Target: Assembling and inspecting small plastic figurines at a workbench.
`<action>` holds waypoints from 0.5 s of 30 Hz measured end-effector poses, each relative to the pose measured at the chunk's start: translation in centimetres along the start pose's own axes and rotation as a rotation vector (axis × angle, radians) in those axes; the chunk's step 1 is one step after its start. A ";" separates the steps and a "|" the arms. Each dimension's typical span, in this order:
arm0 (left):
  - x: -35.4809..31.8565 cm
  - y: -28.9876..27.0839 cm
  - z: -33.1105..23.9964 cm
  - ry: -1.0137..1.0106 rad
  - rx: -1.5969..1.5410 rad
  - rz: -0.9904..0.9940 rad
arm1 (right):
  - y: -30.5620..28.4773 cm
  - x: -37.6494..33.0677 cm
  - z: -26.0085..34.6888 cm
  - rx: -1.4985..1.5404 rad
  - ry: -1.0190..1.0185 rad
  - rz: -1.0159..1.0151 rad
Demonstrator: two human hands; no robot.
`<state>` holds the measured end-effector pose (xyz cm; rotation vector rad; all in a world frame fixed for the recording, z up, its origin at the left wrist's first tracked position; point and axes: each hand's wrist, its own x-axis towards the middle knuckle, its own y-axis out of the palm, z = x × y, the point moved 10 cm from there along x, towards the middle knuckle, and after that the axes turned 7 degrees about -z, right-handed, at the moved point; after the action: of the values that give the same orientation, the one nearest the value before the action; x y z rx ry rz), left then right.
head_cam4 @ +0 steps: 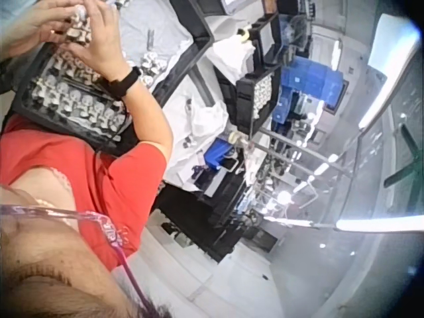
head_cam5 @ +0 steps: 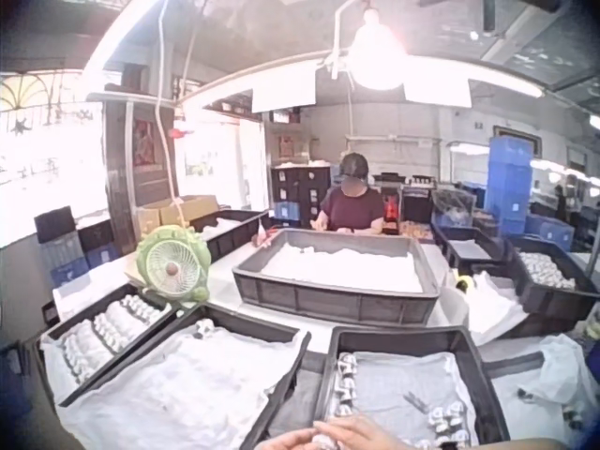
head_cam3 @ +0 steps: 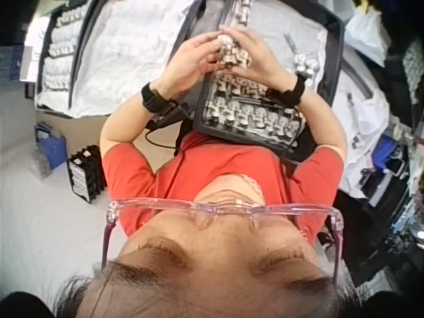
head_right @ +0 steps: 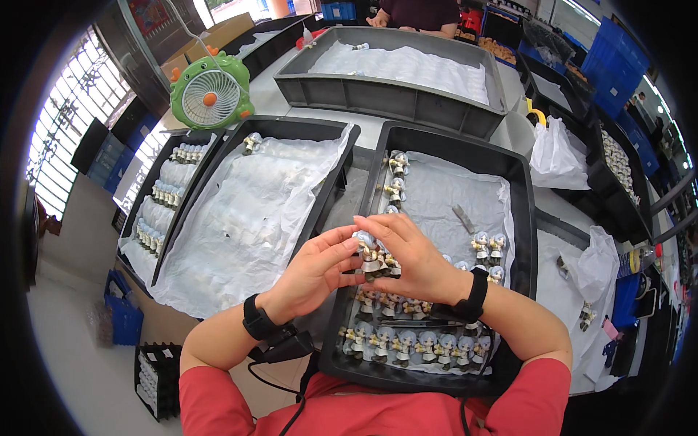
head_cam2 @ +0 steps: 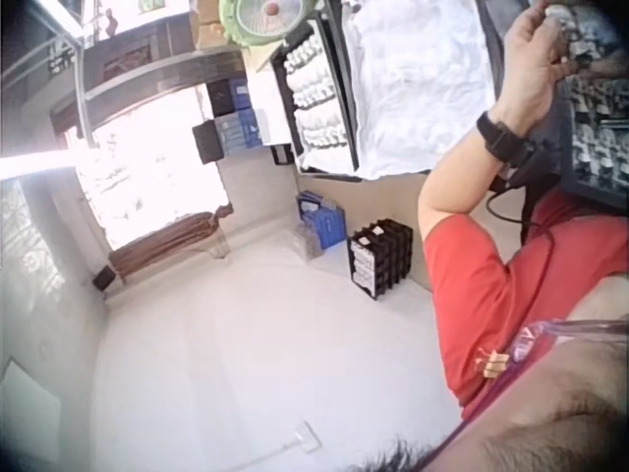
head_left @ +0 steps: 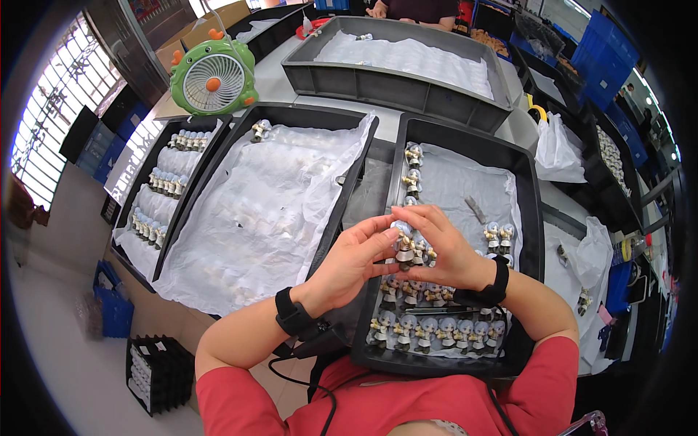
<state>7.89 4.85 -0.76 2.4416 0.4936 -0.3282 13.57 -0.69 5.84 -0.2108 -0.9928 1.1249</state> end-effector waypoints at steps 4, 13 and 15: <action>-0.2 -0.5 -0.3 0.044 0.036 -0.048 | 0.0 -0.1 -0.1 0.015 0.004 -0.023; 0.1 -0.7 -0.1 0.078 0.027 -0.075 | 0.0 -0.8 -1.6 0.221 0.177 -0.048; 0.3 -1.0 -0.1 0.086 0.044 -0.088 | 0.1 -0.9 -1.8 0.240 0.208 -0.032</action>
<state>7.75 5.73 -1.33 2.4899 0.6385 -0.2735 14.82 -0.81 4.23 -0.1153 -0.6685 1.1570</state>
